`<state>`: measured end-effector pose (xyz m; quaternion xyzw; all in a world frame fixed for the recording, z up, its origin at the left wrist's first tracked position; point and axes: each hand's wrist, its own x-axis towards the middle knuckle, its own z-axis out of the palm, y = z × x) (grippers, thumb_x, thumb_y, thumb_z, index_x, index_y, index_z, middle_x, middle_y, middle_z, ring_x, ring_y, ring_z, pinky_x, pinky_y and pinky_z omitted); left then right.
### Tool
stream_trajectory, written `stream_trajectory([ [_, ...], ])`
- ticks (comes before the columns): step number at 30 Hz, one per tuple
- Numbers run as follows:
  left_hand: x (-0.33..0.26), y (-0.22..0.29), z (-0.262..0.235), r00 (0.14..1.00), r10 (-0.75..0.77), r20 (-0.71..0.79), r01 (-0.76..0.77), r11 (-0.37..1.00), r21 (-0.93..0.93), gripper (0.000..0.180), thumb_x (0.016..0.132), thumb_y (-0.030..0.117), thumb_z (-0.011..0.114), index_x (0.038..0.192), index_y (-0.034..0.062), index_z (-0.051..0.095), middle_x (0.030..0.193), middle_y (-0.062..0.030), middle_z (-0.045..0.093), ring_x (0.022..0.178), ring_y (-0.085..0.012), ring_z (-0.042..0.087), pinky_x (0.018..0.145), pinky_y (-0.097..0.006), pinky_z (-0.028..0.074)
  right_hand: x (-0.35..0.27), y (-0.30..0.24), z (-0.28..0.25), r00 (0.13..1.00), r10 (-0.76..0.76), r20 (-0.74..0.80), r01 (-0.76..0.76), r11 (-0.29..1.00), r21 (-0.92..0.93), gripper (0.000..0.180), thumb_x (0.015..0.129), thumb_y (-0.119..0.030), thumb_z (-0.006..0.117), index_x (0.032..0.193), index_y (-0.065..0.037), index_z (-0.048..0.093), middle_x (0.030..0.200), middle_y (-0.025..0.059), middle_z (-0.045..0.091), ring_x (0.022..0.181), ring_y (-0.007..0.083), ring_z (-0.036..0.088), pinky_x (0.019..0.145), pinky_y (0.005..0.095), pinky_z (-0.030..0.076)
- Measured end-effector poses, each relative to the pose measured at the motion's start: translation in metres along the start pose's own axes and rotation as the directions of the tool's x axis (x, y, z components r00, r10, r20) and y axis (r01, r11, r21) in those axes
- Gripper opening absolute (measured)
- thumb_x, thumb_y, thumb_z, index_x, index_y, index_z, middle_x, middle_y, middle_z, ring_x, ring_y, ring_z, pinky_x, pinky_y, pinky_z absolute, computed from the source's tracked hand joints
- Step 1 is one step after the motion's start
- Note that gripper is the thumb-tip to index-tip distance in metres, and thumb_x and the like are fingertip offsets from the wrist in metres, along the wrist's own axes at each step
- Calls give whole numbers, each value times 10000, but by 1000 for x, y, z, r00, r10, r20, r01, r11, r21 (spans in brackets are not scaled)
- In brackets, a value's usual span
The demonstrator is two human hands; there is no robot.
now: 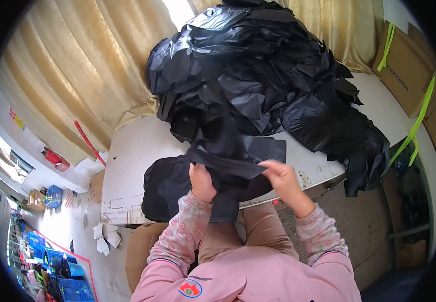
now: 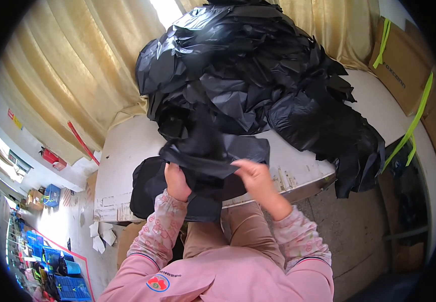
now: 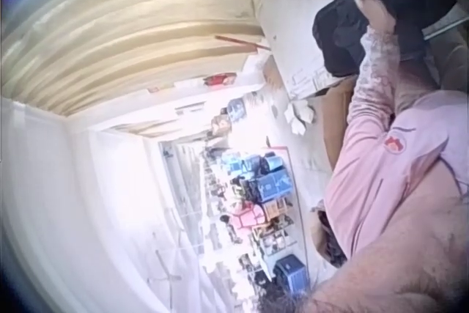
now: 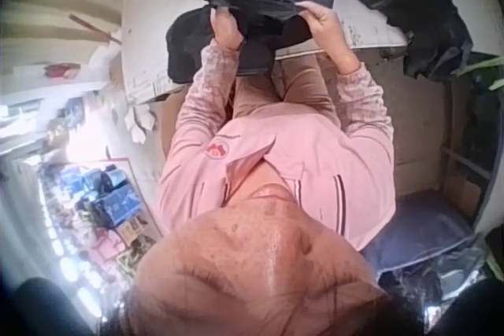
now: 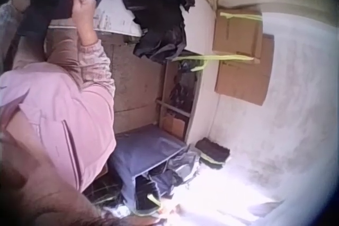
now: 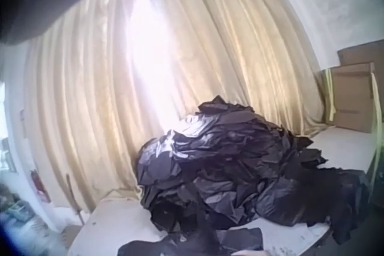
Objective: The recorder is inspecting and stacking black fabric panels in a garment factory.
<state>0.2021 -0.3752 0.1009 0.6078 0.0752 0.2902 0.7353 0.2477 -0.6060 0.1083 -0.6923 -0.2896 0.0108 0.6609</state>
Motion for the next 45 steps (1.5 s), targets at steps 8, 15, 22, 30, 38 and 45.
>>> stream_trajectory([
  [8,-33,46,20,28,-489,872,176,861,477,408,824,112,779,1162,-33,603,1139,-50,646,1032,-110,554,918,-286,456,56,-70,-59,802,-568,-185,399,739,-542,101,893,-116,647,985,-78,667,807,79,655,667,206,625,630,282,490],
  [15,-34,47,-6,284,-314,906,585,805,96,452,751,-48,768,1175,-1,620,1148,-85,667,1066,-188,619,968,-348,478,53,35,-42,760,-118,639,624,407,-667,282,826,-394,682,882,-118,665,845,81,682,777,302,664,643,386,512],
  [22,-28,58,-9,707,-281,650,546,801,-247,470,774,96,764,1210,19,605,1156,-97,663,1072,-240,629,965,-377,483,37,-97,-66,946,-209,-246,156,964,-217,192,871,-155,670,1019,-33,656,885,126,650,843,279,650,805,360,517],
  [30,-42,63,38,755,-322,571,543,795,-269,441,1001,327,531,1331,41,468,1165,-40,607,1061,-145,586,932,-295,478,7,-85,11,892,-443,91,429,765,-481,353,801,-133,727,1116,-42,597,984,141,584,960,338,593,816,411,498],
  [38,-18,69,3,958,-60,279,201,836,-510,148,981,104,550,1099,65,630,1024,-24,677,951,-128,638,885,-269,493,12,-87,-27,875,-432,220,476,678,-560,186,850,-153,691,1003,-66,632,781,92,598,633,301,618,540,379,479],
  [45,13,90,-1,918,115,381,69,896,-439,148,992,125,542,1067,38,635,962,-14,670,889,-108,627,842,-243,485,20,-113,-32,817,-426,390,566,725,-394,302,760,-264,789,932,-55,653,667,120,591,580,307,605,522,354,460],
])
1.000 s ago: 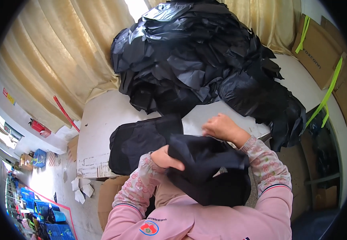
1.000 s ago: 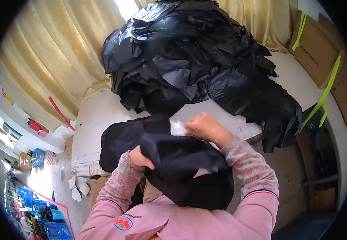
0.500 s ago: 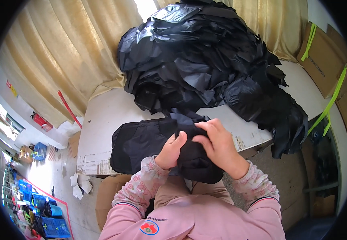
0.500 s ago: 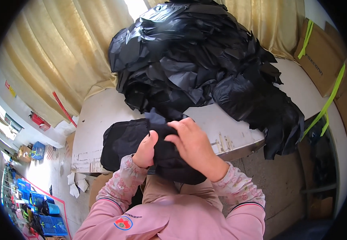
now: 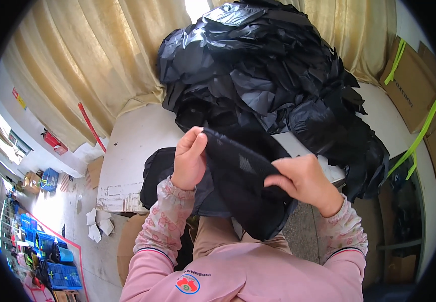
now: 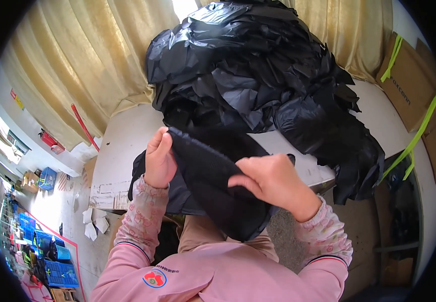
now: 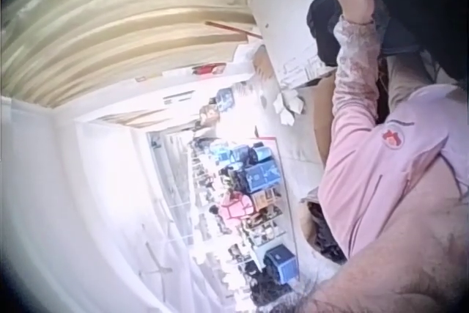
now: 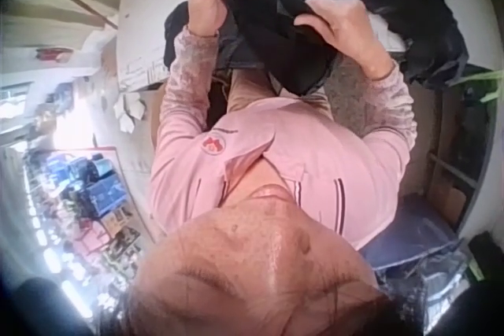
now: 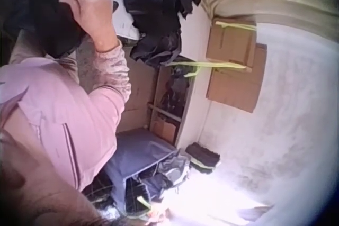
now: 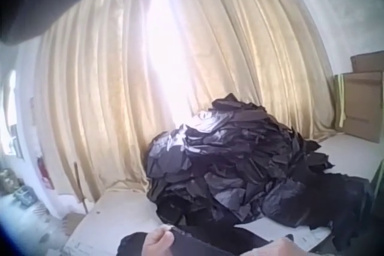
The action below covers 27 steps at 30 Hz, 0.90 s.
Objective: The recorder is inspecting and stacking black fabric panels in a garment factory.
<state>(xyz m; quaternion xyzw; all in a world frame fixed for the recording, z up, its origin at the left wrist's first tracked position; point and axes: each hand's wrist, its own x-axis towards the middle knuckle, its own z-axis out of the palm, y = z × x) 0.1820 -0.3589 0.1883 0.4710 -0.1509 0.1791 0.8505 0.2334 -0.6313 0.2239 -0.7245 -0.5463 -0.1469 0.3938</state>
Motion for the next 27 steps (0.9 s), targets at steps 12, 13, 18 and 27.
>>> stream_trajectory([
  [12,-125,-87,-71,375,-877,302,799,471,375,464,826,49,699,1265,-20,566,1412,-134,500,1323,-246,446,1116,-355,326,35,26,-65,734,539,-413,-234,772,591,179,933,-183,663,874,-14,667,747,-92,572,702,-10,462,608,181,385],
  [13,-137,-96,-69,377,-877,297,801,470,372,464,826,49,699,1265,-20,566,1412,-134,500,1323,-246,446,1116,-355,326,37,24,-64,736,540,-408,-235,769,595,179,933,-183,663,874,-14,667,747,-92,572,702,-10,462,608,181,385],
  [18,-146,-145,-50,875,-484,-27,484,868,107,433,906,180,620,1294,4,543,1456,-129,444,1364,-264,392,1158,-396,262,48,13,-42,652,676,-344,-159,565,809,172,945,-185,647,927,-16,671,820,-72,612,724,-10,495,621,172,399],
  [27,-94,-97,18,795,-606,-24,476,647,-596,421,956,143,523,1361,38,480,1378,-104,522,1272,-240,496,1101,-409,371,-17,74,93,746,666,-4,-638,717,281,432,922,-348,626,762,47,550,681,258,529,592,305,521,590,421,425],
])
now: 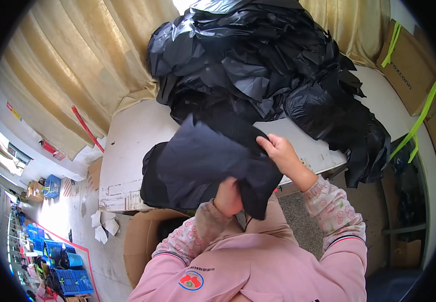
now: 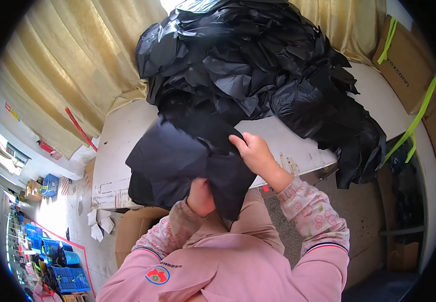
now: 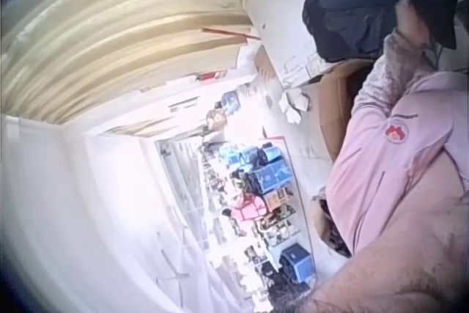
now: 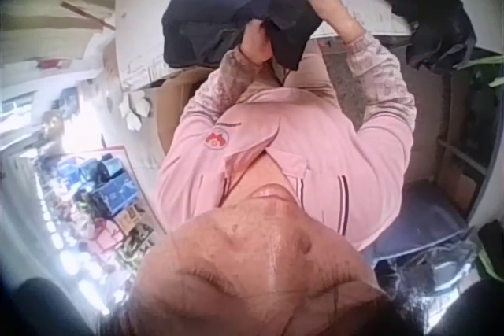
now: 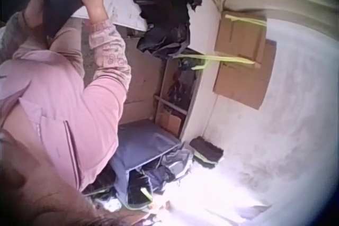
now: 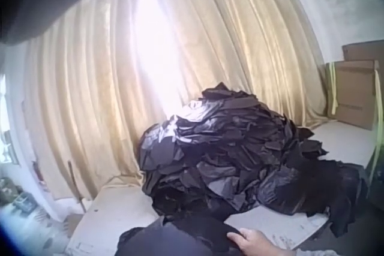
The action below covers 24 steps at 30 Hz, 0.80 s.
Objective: The recorder is inspecting and stacking black fabric panels in a garment factory.
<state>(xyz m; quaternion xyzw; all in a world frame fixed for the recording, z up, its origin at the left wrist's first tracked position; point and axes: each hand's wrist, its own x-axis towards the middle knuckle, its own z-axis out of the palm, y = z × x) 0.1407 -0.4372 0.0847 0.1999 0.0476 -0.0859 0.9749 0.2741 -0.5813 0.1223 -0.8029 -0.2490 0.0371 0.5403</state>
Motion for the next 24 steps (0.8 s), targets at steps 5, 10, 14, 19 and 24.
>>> stream_trajectory([
  [5,-28,56,12,932,341,124,-362,898,249,304,981,204,490,1213,24,568,1199,-91,586,1089,-227,568,988,-389,440,3,88,-15,994,-17,-109,-17,954,-300,431,912,-379,602,822,41,637,798,273,632,795,459,609,698,466,482],
  [10,-76,193,-54,813,582,6,-515,715,473,350,970,291,559,1123,-18,618,1101,-125,634,1000,-258,613,947,-404,450,16,94,-78,976,137,-167,-117,985,125,351,963,-324,576,884,9,653,799,132,654,719,204,611,680,359,483],
  [14,-74,195,-19,784,549,290,-612,602,513,324,944,167,596,1195,-38,599,1165,-105,651,1066,-221,607,992,-390,430,-3,11,-133,968,213,-132,-50,680,732,213,991,-222,556,963,-30,645,884,-20,624,737,79,516,697,228,448],
  [19,-51,233,-6,576,762,297,-169,-245,955,373,917,118,627,1265,25,532,1220,-98,572,1140,-199,535,1025,-336,393,0,-48,-138,919,-346,-188,364,929,70,180,966,-150,593,985,28,590,860,-39,584,805,48,502,713,214,432],
  [24,-11,164,148,460,62,886,-522,-788,327,724,786,371,761,1347,28,458,1423,-197,420,1359,-372,362,1134,-415,258,16,-142,-96,691,-652,311,722,645,-251,264,873,-289,659,902,-44,565,711,179,598,668,398,595,554,430,455],
])
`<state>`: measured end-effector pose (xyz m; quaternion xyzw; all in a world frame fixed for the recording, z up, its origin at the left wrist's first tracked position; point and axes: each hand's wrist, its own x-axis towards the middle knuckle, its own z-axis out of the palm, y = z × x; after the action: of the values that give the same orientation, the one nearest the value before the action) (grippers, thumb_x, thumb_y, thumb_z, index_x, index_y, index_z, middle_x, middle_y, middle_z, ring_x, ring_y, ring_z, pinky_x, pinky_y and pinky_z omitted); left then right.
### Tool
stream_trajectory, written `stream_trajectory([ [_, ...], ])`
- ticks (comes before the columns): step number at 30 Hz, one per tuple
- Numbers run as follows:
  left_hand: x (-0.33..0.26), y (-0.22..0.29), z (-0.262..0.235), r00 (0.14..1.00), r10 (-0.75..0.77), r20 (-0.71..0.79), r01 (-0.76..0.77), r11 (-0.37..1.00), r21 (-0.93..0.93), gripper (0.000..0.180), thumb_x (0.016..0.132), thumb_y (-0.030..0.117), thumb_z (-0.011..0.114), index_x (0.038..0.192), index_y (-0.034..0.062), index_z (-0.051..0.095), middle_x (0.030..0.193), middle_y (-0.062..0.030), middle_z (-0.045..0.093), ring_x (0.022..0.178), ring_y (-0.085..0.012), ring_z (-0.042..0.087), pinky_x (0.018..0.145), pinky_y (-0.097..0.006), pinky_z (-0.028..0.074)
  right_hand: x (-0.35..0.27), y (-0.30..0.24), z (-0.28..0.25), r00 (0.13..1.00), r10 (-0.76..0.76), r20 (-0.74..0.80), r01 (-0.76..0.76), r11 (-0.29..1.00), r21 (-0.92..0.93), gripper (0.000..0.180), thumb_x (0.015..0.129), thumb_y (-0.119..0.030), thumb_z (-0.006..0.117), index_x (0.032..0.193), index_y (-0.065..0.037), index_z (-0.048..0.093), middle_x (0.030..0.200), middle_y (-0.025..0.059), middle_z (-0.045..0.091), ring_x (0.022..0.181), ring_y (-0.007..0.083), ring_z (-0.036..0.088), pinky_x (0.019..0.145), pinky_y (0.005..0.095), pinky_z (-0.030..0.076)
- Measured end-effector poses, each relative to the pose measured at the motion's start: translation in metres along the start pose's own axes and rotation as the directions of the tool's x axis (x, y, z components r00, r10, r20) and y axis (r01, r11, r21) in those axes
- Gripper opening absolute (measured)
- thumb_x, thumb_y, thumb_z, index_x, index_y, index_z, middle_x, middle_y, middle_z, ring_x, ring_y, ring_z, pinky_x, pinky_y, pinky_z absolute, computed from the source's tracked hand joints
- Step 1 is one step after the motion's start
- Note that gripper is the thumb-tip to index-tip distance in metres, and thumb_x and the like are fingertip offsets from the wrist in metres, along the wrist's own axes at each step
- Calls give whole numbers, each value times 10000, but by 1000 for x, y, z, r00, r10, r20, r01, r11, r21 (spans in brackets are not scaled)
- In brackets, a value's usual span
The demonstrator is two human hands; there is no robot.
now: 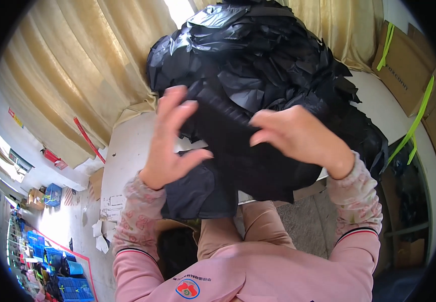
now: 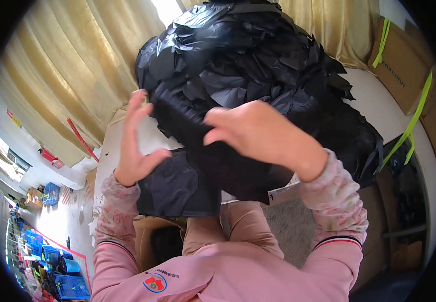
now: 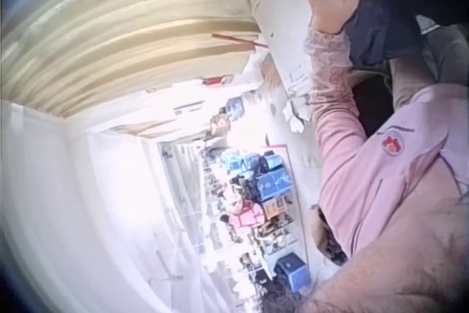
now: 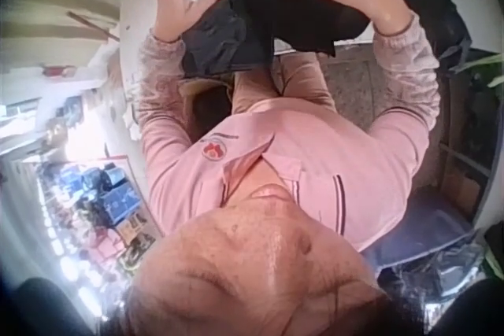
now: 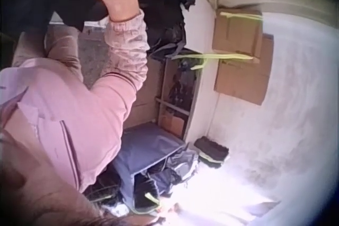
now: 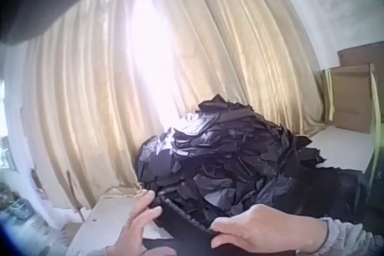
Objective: The recorder is inspecting and stacking black fabric panels in a garment factory.
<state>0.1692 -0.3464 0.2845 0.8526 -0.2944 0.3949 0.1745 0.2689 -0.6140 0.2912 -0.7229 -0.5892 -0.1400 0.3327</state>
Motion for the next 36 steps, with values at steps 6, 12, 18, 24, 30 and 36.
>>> stream_trajectory([
  [6,36,-3,22,968,3,252,2,1000,-18,203,790,189,734,890,54,619,780,-97,621,729,-309,619,721,-380,508,-9,3,3,998,11,-67,-17,997,-80,275,890,-327,634,882,-55,597,692,155,618,680,363,628,579,428,482],
  [12,31,-24,5,973,-49,227,69,994,-80,175,805,130,726,818,17,592,769,-108,601,696,-296,606,619,-350,471,-82,51,-28,879,390,-273,-367,921,132,224,932,-210,609,850,-6,654,686,101,610,619,182,581,596,289,454],
  [18,40,-19,-4,967,-65,248,91,991,-94,161,808,117,726,836,8,610,772,-96,597,694,-266,600,626,-328,470,-73,38,-29,795,391,-464,-306,919,250,143,865,-84,695,987,-23,652,770,2,578,646,50,482,580,207,411],
  [24,48,-6,-2,962,-34,272,53,997,-64,195,802,173,743,826,20,625,767,-90,604,673,-267,601,604,-335,468,-27,10,-16,913,-93,-396,-34,952,-303,349,763,-108,744,1096,-72,645,961,82,650,816,268,635,770,363,494],
  [30,42,-12,-5,969,-32,245,-13,984,180,324,782,318,747,707,50,582,667,-72,530,592,-274,567,531,-362,442,-27,10,-25,987,101,-127,-128,967,-221,131,806,-88,673,926,-36,666,859,111,681,810,299,655,721,375,514],
  [36,59,-9,0,978,71,196,-125,952,278,328,748,338,758,660,78,579,652,-67,517,611,-278,555,579,-380,438,7,-33,-8,996,81,-35,-88,933,-348,209,830,-195,676,949,-33,621,806,153,670,763,330,666,662,409,527],
])
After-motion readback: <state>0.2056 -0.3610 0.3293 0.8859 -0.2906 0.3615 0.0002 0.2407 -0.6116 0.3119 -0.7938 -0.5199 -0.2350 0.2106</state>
